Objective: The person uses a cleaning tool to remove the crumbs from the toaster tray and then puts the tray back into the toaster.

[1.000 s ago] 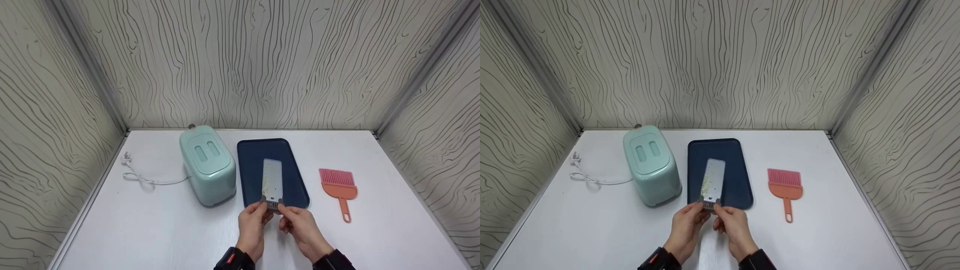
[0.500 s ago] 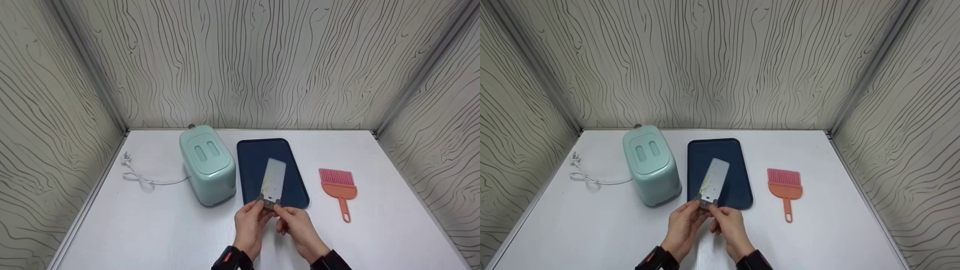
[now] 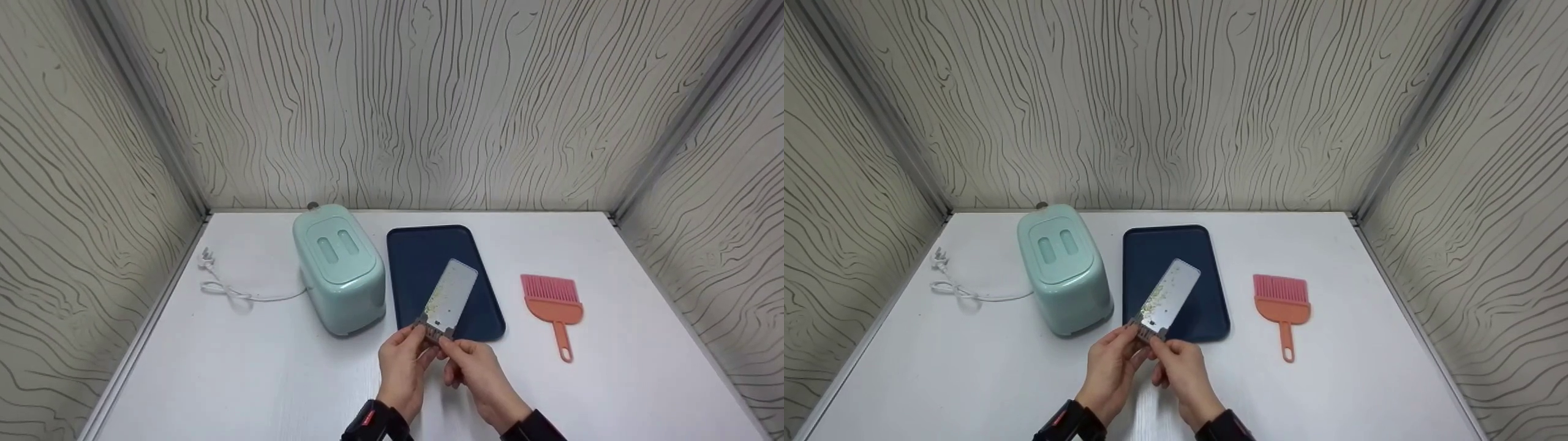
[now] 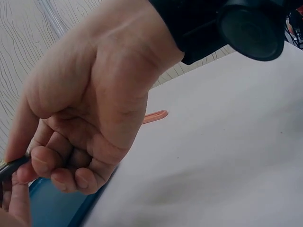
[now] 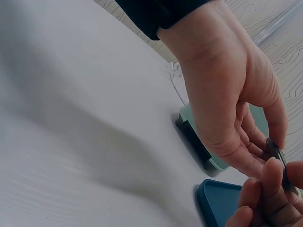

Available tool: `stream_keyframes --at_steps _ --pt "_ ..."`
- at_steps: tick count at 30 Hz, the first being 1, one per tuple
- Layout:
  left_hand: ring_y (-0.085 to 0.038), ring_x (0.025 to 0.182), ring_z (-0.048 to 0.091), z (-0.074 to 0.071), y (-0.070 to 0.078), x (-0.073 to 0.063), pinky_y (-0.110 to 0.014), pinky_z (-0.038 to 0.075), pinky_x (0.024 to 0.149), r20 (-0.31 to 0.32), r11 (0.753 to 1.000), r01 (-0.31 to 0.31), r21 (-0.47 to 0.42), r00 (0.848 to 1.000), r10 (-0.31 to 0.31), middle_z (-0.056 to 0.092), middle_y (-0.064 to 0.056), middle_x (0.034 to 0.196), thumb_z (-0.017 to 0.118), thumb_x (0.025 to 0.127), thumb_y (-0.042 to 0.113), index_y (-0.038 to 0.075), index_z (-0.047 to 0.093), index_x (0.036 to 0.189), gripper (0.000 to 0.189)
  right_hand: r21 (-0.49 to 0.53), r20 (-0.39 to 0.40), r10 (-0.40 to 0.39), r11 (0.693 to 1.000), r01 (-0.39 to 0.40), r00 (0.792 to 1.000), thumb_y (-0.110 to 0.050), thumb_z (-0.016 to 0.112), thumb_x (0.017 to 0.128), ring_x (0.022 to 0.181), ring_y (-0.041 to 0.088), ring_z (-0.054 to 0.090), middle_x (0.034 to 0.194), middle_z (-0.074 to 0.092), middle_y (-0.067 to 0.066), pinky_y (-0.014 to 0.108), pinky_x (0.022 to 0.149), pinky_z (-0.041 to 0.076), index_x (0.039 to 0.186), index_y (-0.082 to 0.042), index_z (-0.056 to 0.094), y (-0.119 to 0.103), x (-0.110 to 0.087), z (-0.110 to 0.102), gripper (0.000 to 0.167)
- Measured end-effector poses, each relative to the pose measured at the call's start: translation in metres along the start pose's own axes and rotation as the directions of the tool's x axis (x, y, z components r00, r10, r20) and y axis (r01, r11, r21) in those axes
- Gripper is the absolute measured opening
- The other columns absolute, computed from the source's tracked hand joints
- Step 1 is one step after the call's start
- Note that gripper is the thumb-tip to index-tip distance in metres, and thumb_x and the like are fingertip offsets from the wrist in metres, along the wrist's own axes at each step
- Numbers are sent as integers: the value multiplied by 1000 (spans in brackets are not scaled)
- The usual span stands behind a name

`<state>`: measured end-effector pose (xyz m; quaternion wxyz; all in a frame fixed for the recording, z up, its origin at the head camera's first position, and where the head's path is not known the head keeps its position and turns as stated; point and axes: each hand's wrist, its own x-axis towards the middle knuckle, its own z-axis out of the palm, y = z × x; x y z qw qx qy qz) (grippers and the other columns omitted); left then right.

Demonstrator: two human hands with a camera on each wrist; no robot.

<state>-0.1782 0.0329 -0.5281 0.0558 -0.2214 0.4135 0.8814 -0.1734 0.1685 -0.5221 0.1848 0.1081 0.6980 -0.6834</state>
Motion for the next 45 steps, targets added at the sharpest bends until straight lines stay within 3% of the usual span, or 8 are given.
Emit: stream_keyframes --at_steps 10,23,29,35,41,43,45 --pt "-19 93 71 0 2 1 -33 62 83 -12 1000 -18 -19 1000 18 68 -18 109 66 96 6 -8 62 114 24 14 58 17 1000 -17 998 -36 58 105 56 11 54 57 58 -2 26 58 43 88 -6 69 -1 -1 4 36" --pt "-18 92 71 -5 4 3 -33 63 80 -24 999 -10 52 1000 11 70 -17 106 66 97 8 -6 62 116 24 31 99 24 999 -27 995 -40 61 102 56 9 55 58 59 -3 24 58 42 85 -7 70 1 -3 3 38" --pt "-18 93 72 -7 6 4 -34 62 83 -7 997 -21 69 1000 21 70 -17 107 65 98 10 -7 63 118 26 -5 104 38 999 -38 994 -48 60 101 60 10 58 63 63 -2 24 60 46 90 -6 70 1 -3 -7 45" --pt "-21 99 70 -11 10 5 -36 61 88 6 995 -22 95 1000 21 67 -20 118 62 101 13 -7 61 124 30 -89 35 36 995 -32 999 -46 56 103 65 15 58 68 65 3 27 64 49 98 -1 68 0 -3 -38 47" --pt "-21 100 69 -15 12 6 -36 61 89 13 996 -25 89 1000 24 65 -21 120 61 102 13 -8 61 124 30 -185 -120 -8 983 -15 993 -29 55 107 69 19 60 71 66 7 28 64 52 101 1 67 -2 -1 -70 33" --pt "-21 100 68 -16 12 6 -35 61 89 20 996 -30 83 999 29 65 -21 119 61 102 12 -8 61 123 29 -255 -182 -55 967 7 982 -24 56 106 72 20 63 75 68 8 28 64 53 103 2 67 -1 2 -79 29" --pt "-20 99 68 -17 12 6 -35 61 89 22 996 -36 82 999 34 65 -20 118 62 101 12 -8 61 122 29 -393 -218 -146 918 51 965 -21 58 104 83 23 68 86 73 10 30 69 57 109 2 68 1 4 -86 26"
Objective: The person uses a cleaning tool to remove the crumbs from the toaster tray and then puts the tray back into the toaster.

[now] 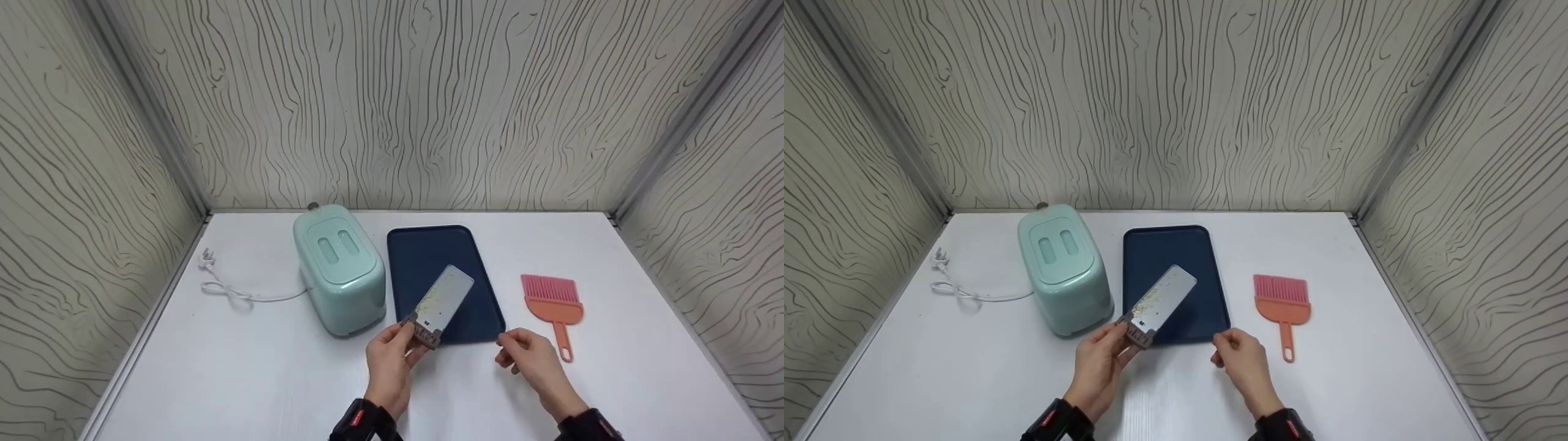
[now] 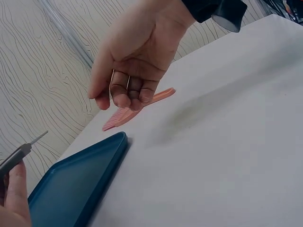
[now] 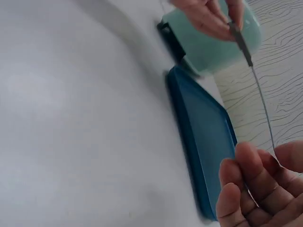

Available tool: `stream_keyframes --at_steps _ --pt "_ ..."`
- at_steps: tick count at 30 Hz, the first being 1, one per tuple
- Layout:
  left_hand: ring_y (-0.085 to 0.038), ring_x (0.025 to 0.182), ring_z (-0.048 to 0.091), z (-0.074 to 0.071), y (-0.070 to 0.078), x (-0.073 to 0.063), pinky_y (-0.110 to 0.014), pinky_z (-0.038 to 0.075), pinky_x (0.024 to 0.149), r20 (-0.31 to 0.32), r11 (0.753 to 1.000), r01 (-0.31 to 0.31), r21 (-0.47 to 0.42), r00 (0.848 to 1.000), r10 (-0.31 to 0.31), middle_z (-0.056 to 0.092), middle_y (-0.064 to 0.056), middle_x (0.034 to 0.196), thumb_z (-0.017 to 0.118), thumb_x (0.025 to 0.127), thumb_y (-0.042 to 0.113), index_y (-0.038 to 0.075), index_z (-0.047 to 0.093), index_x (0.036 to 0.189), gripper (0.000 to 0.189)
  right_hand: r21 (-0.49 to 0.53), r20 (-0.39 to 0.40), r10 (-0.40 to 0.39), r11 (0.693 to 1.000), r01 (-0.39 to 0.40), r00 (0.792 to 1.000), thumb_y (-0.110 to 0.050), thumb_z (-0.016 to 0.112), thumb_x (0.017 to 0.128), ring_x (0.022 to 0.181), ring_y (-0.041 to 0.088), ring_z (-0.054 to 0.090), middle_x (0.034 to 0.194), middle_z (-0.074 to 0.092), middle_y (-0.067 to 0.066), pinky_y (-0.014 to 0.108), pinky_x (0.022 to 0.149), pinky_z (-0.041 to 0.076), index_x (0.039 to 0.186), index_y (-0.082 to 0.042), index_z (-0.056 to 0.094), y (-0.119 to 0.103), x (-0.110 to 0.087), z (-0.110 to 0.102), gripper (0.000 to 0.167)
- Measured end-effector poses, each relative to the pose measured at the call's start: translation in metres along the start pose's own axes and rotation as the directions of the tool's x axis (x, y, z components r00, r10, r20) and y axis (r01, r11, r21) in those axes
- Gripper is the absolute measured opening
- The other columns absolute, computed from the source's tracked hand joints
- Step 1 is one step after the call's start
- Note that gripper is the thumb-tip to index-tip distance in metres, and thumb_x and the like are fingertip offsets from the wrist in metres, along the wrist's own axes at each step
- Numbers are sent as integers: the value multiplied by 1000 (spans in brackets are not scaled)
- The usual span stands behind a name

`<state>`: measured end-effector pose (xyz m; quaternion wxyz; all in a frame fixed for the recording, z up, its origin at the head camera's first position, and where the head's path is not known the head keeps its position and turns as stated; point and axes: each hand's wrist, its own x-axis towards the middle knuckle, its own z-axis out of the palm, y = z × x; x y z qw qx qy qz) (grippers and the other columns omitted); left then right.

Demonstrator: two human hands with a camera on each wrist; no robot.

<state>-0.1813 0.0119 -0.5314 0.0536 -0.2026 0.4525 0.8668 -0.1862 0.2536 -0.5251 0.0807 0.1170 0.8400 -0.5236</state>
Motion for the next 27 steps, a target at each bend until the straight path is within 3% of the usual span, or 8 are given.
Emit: stream_keyframes --at_steps 1,3,7,11,15,18,22,27 --pt "-20 99 68 0 0 0 -35 61 89 0 1000 -2 -1 1000 2 65 -20 117 62 101 12 -8 61 122 28 -87 -23 -44 995 42 999 -21 59 103 91 27 70 95 74 14 34 75 59 114 2 68 3 2 -1 27" --pt "-20 98 68 -1 0 0 -35 61 89 -3 1000 -5 -6 1000 5 65 -19 117 63 101 12 -7 61 121 28 -270 -35 -143 954 128 989 -21 60 102 111 36 68 118 72 20 44 90 58 127 2 65 9 4 -3 34" --pt "-20 97 69 -1 1 0 -35 61 88 -11 1000 -9 2 1000 9 66 -19 115 64 100 13 -7 62 119 27 -499 82 -286 818 288 955 -24 61 102 145 45 37 155 44 23 62 115 36 151 -1 46 20 7 1 56" --pt "-20 97 69 -1 2 0 -35 61 88 -12 1000 -11 7 1000 11 67 -19 114 65 99 13 -7 62 119 28 -581 223 -342 705 407 913 -31 63 102 154 41 19 165 30 17 62 122 19 156 -1 36 27 9 12 68" --pt "-20 98 69 -2 1 1 -35 61 88 -12 1000 -18 1 1000 18 67 -19 115 65 99 13 -7 61 119 28 -656 310 -314 613 441 897 -42 60 101 155 37 18 167 26 14 61 125 14 157 -3 36 32 10 25 72" --pt "-20 99 69 -3 2 1 -35 61 88 -14 1000 -16 -1 1000 16 67 -19 116 64 100 13 -7 61 119 28 -683 349 -272 582 442 897 -48 57 101 155 36 18 167 25 14 61 125 13 157 -4 36 36 11 30 74" --pt "-21 99 68 -4 2 1 -35 61 88 -12 1000 -20 -5 1000 20 67 -19 115 64 100 14 -7 61 120 29 -694 372 -247 566 444 895 -51 56 101 155 35 19 167 24 14 62 124 13 158 -5 35 38 10 33 76" --pt "-21 99 68 -3 4 1 -34 61 87 -5 1000 -18 -22 1000 18 67 -19 115 65 99 13 -8 61 120 29 -678 398 -278 552 485 874 -48 59 100 153 39 24 165 29 19 63 123 18 155 0 37 37 5 32 76"
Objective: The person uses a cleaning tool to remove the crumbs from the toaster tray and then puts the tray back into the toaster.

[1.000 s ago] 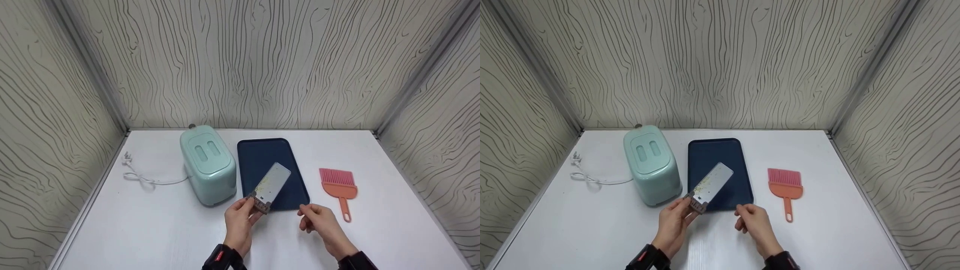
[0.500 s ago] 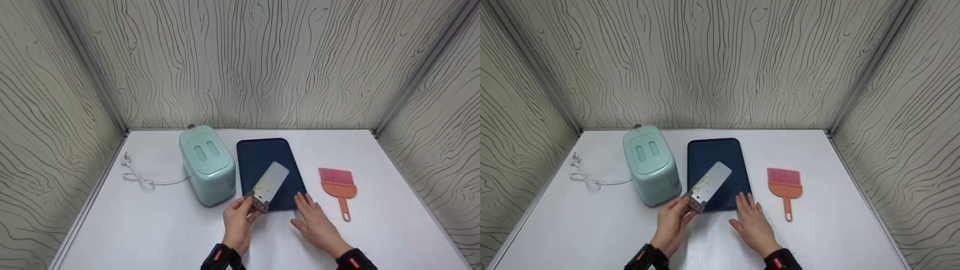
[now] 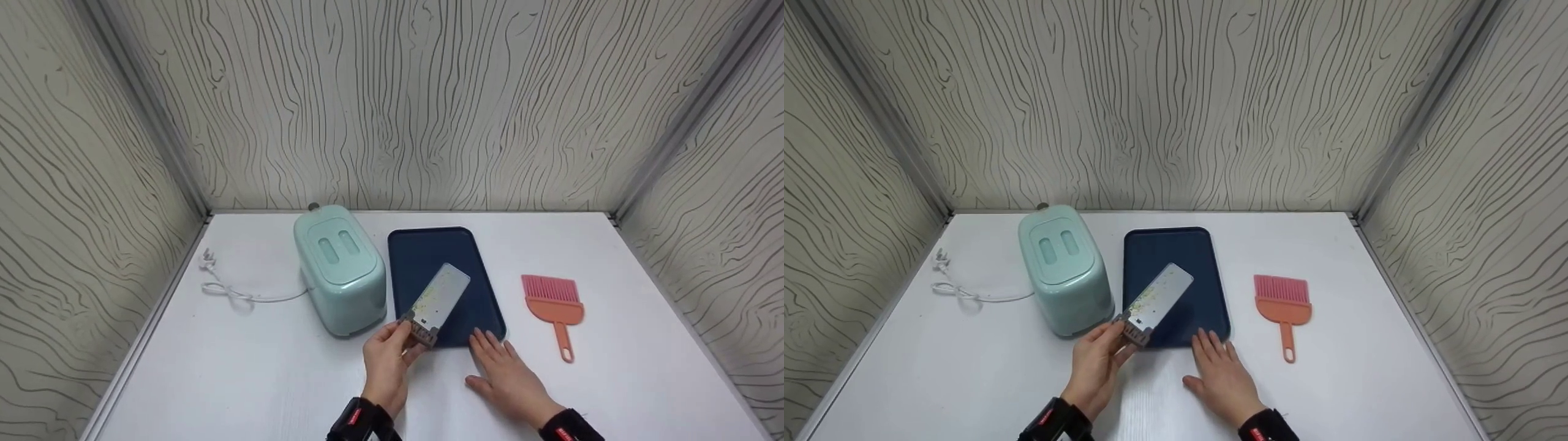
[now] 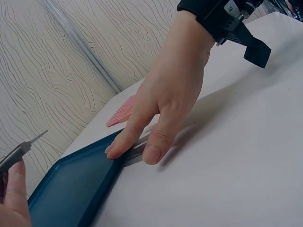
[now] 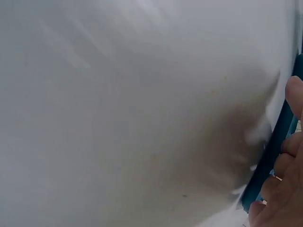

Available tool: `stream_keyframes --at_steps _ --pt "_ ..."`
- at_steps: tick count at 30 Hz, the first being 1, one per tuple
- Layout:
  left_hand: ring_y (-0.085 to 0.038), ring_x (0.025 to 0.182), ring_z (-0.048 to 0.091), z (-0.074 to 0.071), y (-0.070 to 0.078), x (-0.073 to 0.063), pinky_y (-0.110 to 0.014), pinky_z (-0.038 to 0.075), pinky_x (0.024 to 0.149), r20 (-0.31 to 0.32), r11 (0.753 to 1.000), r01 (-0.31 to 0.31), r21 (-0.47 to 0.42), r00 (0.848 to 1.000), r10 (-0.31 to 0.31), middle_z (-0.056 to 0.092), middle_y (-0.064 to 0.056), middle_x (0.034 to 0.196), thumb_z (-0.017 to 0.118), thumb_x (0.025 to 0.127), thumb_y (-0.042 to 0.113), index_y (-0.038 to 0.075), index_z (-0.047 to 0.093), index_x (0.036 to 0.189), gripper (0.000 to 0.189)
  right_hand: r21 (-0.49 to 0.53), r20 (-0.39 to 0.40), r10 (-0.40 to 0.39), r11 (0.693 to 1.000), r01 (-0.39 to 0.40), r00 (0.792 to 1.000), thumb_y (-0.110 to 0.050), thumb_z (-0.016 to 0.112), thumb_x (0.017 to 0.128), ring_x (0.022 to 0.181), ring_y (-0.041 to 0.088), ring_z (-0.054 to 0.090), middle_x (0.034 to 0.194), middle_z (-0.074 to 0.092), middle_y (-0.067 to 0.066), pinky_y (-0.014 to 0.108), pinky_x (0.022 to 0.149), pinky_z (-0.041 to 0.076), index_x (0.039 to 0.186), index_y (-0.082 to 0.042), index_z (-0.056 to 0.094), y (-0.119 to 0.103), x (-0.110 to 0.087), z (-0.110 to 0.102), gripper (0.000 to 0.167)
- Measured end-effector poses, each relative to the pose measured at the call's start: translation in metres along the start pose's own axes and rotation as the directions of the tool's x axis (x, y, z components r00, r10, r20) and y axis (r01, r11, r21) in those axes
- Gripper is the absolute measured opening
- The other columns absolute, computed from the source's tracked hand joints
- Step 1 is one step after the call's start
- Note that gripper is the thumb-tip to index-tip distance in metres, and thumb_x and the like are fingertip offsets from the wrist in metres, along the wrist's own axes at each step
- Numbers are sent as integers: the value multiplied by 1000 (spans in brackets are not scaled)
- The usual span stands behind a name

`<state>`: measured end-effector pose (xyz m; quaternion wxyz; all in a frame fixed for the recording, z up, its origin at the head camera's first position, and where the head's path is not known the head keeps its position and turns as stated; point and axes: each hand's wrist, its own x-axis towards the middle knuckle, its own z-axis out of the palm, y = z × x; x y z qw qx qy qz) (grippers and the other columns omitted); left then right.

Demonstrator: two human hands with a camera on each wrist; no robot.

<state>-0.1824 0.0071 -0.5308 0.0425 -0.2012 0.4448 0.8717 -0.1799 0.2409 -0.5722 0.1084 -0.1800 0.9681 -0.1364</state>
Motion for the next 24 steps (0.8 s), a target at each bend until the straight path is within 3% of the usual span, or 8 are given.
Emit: stream_keyframes --at_steps 4,9,18,24 --pt "-21 100 70 0 1 0 -34 61 88 10 1000 3 -20 1000 -3 68 -19 115 65 99 12 -8 61 121 30 15 13 -45 999 44 999 -45 62 99 150 42 29 161 34 25 63 121 24 152 5 40 -4 -7 -2 76" --pt "-24 102 71 0 2 0 -37 60 91 25 999 1 -43 1000 0 68 -20 116 64 100 11 -9 60 121 30 36 76 -46 998 43 996 -47 64 97 148 44 32 159 37 26 64 118 27 150 6 43 -12 -16 -7 78" --pt "-25 106 70 -3 1 2 -38 60 91 14 1000 -14 -18 1000 14 68 -21 119 62 101 11 -8 61 122 29 43 210 35 998 -45 977 -64 60 93 146 44 36 157 42 23 64 117 29 150 4 44 -33 -30 -9 91" --pt "-25 108 70 -3 1 3 -38 60 92 16 1000 -24 -2 1000 24 66 -22 122 62 101 13 -8 61 124 30 10 217 42 999 -45 975 -66 59 93 144 44 40 156 45 22 63 116 32 149 3 46 -38 -34 -8 90"
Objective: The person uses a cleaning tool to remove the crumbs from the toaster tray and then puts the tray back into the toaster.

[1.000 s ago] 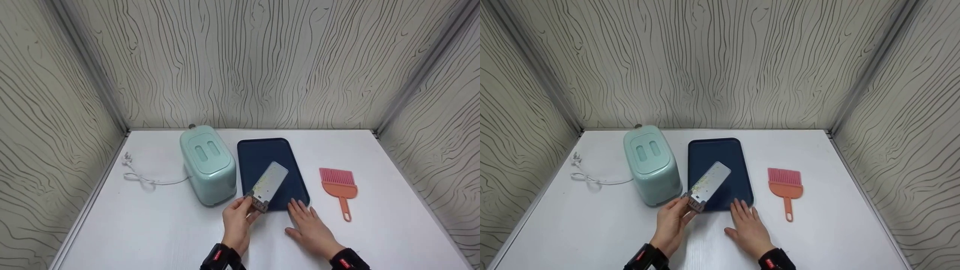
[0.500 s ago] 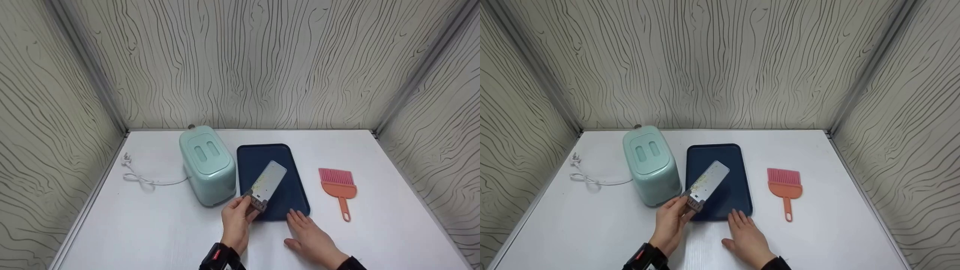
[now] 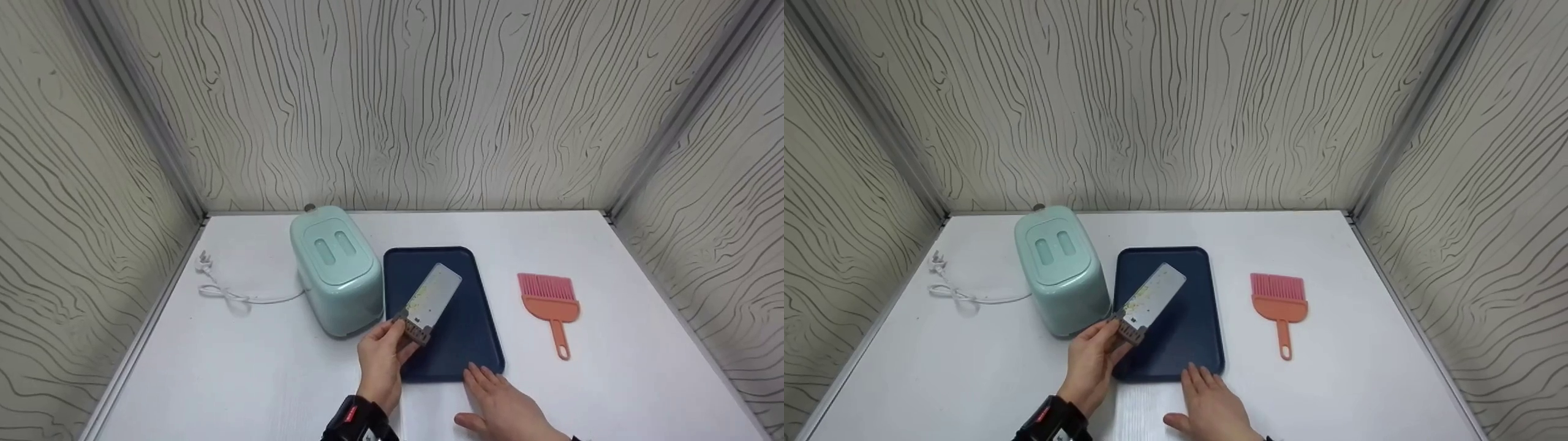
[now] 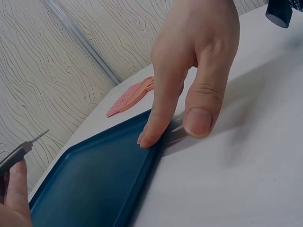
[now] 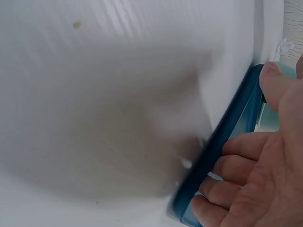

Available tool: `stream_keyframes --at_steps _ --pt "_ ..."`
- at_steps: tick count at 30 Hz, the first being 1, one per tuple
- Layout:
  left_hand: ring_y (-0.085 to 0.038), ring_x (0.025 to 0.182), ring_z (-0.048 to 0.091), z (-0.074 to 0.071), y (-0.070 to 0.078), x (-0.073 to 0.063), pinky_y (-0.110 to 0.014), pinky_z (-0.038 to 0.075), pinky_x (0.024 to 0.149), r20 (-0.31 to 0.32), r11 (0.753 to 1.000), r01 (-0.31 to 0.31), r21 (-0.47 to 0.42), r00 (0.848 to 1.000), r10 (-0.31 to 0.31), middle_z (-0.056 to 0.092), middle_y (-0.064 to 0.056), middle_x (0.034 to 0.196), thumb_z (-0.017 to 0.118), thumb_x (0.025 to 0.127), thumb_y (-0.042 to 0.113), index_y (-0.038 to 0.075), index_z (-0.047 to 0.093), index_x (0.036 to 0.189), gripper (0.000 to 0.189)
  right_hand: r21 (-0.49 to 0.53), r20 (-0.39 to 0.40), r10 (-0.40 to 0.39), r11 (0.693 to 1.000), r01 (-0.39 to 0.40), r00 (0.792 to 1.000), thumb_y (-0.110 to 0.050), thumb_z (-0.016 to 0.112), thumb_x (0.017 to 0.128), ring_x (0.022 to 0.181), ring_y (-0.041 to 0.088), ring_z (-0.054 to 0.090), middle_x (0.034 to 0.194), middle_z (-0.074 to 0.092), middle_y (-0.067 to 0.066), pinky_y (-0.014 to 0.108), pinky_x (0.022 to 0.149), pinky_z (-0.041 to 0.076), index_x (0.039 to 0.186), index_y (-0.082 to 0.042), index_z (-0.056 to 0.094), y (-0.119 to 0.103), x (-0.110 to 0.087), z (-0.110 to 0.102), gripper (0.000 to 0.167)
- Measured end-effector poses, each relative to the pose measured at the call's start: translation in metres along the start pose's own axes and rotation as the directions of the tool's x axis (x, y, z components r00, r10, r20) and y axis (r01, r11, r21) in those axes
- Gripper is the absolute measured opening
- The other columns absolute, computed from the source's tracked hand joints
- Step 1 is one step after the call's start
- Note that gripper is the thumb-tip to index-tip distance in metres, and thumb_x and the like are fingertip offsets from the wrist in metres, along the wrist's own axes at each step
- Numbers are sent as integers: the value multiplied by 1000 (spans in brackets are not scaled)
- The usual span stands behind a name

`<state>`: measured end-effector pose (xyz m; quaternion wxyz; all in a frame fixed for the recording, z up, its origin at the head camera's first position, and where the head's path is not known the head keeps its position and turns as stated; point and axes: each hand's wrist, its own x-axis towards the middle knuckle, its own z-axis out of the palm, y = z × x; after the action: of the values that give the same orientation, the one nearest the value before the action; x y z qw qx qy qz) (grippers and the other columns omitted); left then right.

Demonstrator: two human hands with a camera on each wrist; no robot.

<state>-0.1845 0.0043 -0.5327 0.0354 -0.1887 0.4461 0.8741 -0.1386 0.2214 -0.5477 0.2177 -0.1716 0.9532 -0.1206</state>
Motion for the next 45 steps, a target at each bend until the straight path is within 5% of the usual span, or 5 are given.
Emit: stream_keyframes --at_steps 13,18,24,31,45 --pt "-24 108 70 -4 1 0 -39 60 92 10 999 -2 35 1000 2 66 -21 124 63 101 14 -8 62 124 31 48 -176 -45 997 54 983 -55 61 97 136 41 51 149 54 19 63 111 40 148 -1 50 18 -6 -11 75" --pt "-24 108 70 -5 1 2 -39 60 93 5 1000 1 28 1000 -1 66 -21 123 63 101 14 -7 61 125 31 33 -497 85 996 -79 863 -31 69 97 94 36 73 117 73 20 53 77 60 138 -3 61 49 -7 -34 50" --pt "-24 105 70 -5 1 2 -39 60 91 2 1000 3 21 1000 -3 67 -21 120 64 100 13 -9 61 124 32 37 -616 206 972 -234 760 -21 66 98 46 19 48 56 53 4 34 41 36 93 -2 63 98 -3 -56 21" --pt "-24 103 71 -6 1 1 -37 61 89 4 1000 2 14 1000 -2 68 -21 119 63 100 11 -10 60 124 32 79 -562 313 942 -327 765 -34 67 98 52 20 43 58 43 3 32 44 31 76 -7 47 124 6 -49 41" --pt "-23 107 70 -7 2 2 -39 60 91 11 1000 4 31 1000 -4 65 -21 124 61 102 14 -8 58 125 32 170 -470 417 908 -384 778 -25 67 97 64 31 59 82 57 21 45 50 48 111 5 49 141 21 -33 38"
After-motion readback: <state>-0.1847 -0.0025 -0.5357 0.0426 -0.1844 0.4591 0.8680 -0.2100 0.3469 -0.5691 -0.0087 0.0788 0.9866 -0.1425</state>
